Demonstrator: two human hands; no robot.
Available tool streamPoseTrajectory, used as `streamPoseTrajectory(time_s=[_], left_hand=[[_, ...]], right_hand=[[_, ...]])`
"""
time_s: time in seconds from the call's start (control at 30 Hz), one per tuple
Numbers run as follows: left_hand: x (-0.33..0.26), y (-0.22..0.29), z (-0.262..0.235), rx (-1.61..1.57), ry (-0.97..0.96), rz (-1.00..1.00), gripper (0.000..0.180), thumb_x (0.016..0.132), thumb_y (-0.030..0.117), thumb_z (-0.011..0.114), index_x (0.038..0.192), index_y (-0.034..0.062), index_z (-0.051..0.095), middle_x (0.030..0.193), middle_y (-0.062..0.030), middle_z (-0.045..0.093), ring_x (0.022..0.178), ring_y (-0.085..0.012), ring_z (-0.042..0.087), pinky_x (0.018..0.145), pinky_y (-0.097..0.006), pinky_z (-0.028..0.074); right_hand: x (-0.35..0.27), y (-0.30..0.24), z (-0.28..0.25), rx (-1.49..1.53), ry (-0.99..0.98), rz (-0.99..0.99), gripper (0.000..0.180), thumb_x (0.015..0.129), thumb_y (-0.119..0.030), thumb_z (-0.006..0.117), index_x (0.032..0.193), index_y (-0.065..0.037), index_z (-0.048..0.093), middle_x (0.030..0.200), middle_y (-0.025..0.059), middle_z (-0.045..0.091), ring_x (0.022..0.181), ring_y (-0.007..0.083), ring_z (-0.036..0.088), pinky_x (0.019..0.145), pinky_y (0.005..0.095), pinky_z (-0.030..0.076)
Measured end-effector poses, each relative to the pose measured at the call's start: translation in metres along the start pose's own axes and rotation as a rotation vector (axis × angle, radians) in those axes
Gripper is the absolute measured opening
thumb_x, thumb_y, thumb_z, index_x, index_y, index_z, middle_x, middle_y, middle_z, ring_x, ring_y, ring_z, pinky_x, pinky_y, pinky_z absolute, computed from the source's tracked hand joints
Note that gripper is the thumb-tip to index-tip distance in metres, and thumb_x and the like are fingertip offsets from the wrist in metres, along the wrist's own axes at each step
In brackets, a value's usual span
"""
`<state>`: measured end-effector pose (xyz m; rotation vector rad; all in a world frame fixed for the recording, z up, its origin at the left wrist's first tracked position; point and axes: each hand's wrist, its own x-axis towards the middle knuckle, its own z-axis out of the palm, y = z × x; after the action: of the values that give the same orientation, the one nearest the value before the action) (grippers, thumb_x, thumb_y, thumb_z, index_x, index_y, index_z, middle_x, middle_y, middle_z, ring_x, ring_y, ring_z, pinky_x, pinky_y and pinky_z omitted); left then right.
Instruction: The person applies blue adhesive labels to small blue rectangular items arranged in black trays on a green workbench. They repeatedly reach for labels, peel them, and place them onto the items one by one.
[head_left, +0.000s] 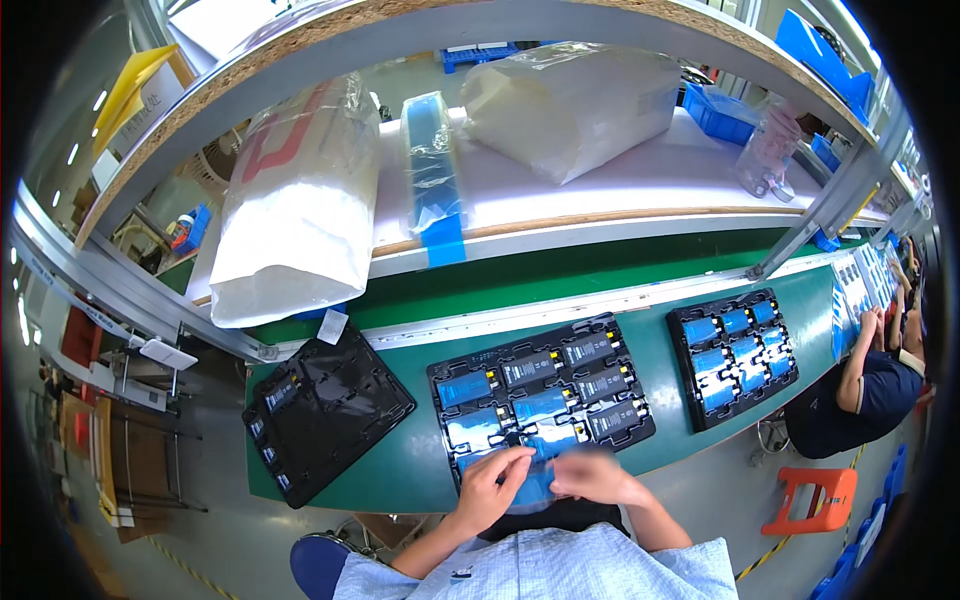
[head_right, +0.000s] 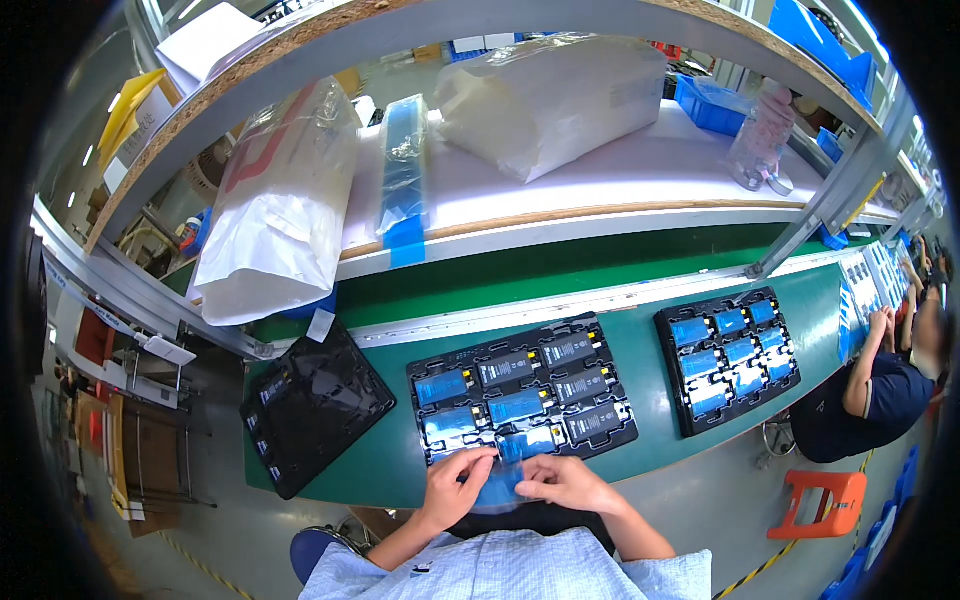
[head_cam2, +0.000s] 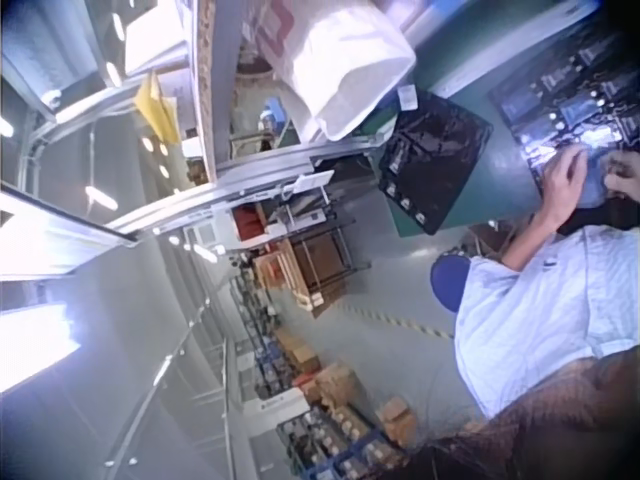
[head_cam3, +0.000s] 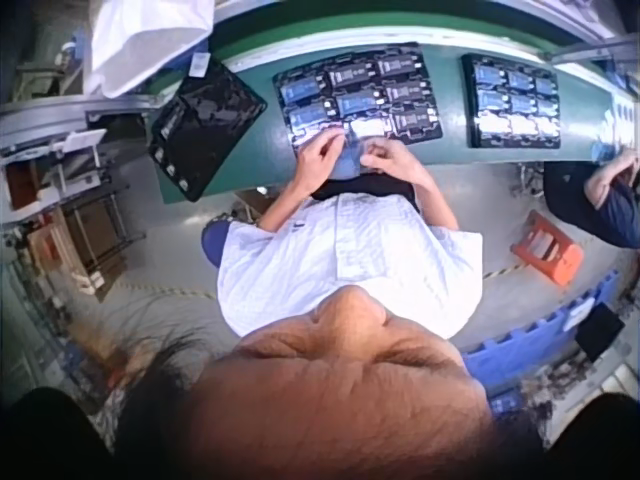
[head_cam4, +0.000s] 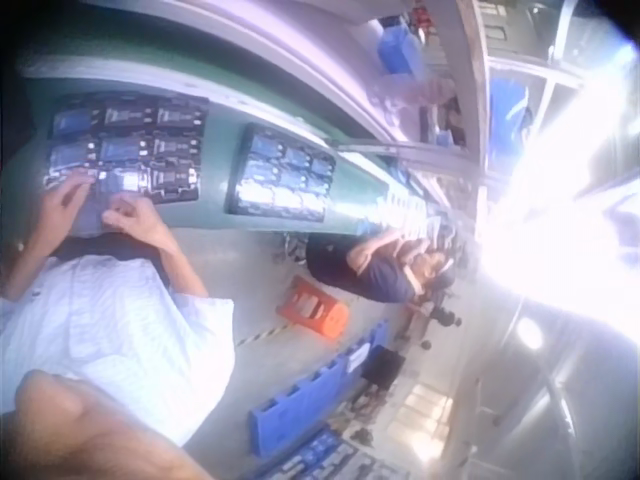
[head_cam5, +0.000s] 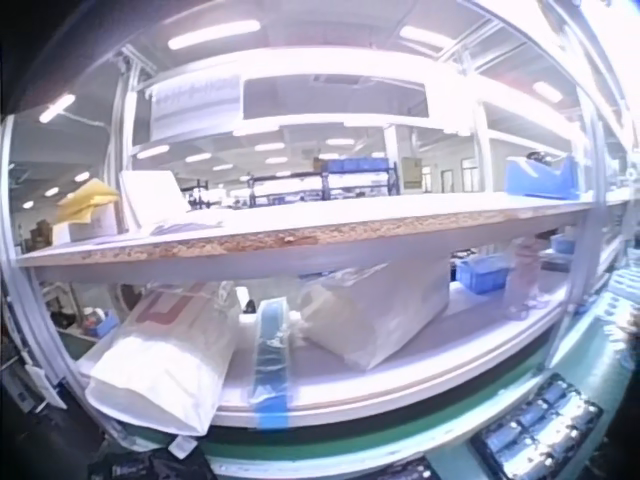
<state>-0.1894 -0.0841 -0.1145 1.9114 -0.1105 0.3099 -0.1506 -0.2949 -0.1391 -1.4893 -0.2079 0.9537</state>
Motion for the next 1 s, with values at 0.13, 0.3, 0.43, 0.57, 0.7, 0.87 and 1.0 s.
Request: streamPoseTrajectory(time_s=[0.13, 0.3, 0.43, 0.57, 0.7, 0.87, 1.0], left_hand=[[-0.008, 0.001, -0.005, 0.158, -0.074, -0.012, 0.023, 0.088, 0.013, 0.064, 0.109, 0.0044, 0.064, 0.094, -0.0101, 0.065, 0.079, -0.0206, 0.062, 0.068, -0.032, 0.047], [-0.004, 0.021, -0.024, 0.636, -0.274, 0.058, 0.047, 0.090, 0.031, 0.059, 0.129, 0.0073, 0.052, 0.134, -0.0121, 0.048, 0.123, -0.0282, 0.046, 0.104, -0.052, 0.025], [-0.015, -0.012, -0.026, 0.271, -0.561, 0.042, 0.045, 0.091, 0.027, 0.060, 0.131, 0.0075, 0.052, 0.111, -0.0114, 0.064, 0.110, -0.0314, 0.056, 0.106, -0.048, 0.026], [0.001, 0.012, -0.030, -0.005, -0.436, -0.166, 0.031, 0.087, 0.011, 0.062, 0.117, 0.0028, 0.061, 0.098, -0.0154, 0.068, 0.090, -0.0219, 0.066, 0.080, -0.031, 0.051], [0.002, 0.009, -0.026, 0.040, -0.386, -0.184, 0.016, 0.085, 0.009, 0.064, 0.101, 0.0037, 0.066, 0.085, -0.0122, 0.070, 0.076, -0.0193, 0.067, 0.069, -0.031, 0.052], [-0.003, 0.009, -0.033, 0.140, -0.383, -0.216, 0.018, 0.083, 0.020, 0.069, 0.092, 0.0050, 0.067, 0.078, -0.0125, 0.067, 0.070, -0.0228, 0.065, 0.064, -0.034, 0.050], [-0.001, 0.002, -0.030, 0.115, -0.420, -0.176, 0.018, 0.083, 0.018, 0.070, 0.095, 0.0044, 0.067, 0.087, -0.0112, 0.068, 0.075, -0.0187, 0.064, 0.066, -0.032, 0.050]], right_hand=[[0.006, 0.021, 0.013, 0.211, -0.042, -0.137, 0.025, 0.087, -0.024, 0.071, 0.098, -0.001, 0.065, 0.078, -0.0014, 0.062, 0.068, 0.0042, 0.055, 0.056, 0.0222, 0.045], [0.001, 0.012, 0.020, -0.225, 0.180, -0.211, 0.024, 0.083, -0.025, 0.076, 0.086, -0.003, 0.067, 0.066, -0.0033, 0.059, 0.059, 0.0023, 0.048, 0.053, 0.0217, 0.042], [0.016, 0.011, 0.019, -0.481, 0.162, -0.384, 0.029, 0.079, -0.030, 0.078, 0.090, -0.005, 0.068, 0.061, 0.0007, 0.055, 0.057, 0.0058, 0.047, 0.052, 0.0256, 0.042], [0.002, -0.030, 0.028, -0.397, 0.167, -0.251, 0.030, 0.082, -0.028, 0.075, 0.094, -0.002, 0.068, 0.076, 0.0063, 0.063, 0.071, 0.0114, 0.056, 0.064, 0.0284, 0.046], [-0.005, -0.037, 0.037, -0.085, 0.145, -0.426, 0.028, 0.080, -0.025, 0.077, 0.094, -0.003, 0.069, 0.071, 0.0026, 0.062, 0.066, 0.0071, 0.052, 0.058, 0.0261, 0.044], [0.013, -0.022, 0.027, -0.344, 0.069, -0.346, 0.022, 0.087, -0.020, 0.068, 0.100, -0.003, 0.071, 0.092, 0.0105, 0.071, 0.082, 0.0123, 0.063, 0.072, 0.0305, 0.050], [0.013, -0.015, 0.024, -0.463, 0.292, -0.468, 0.018, 0.082, -0.018, 0.070, 0.091, -0.003, 0.072, 0.088, 0.0131, 0.069, 0.079, 0.0250, 0.066, 0.072, 0.0348, 0.050]])
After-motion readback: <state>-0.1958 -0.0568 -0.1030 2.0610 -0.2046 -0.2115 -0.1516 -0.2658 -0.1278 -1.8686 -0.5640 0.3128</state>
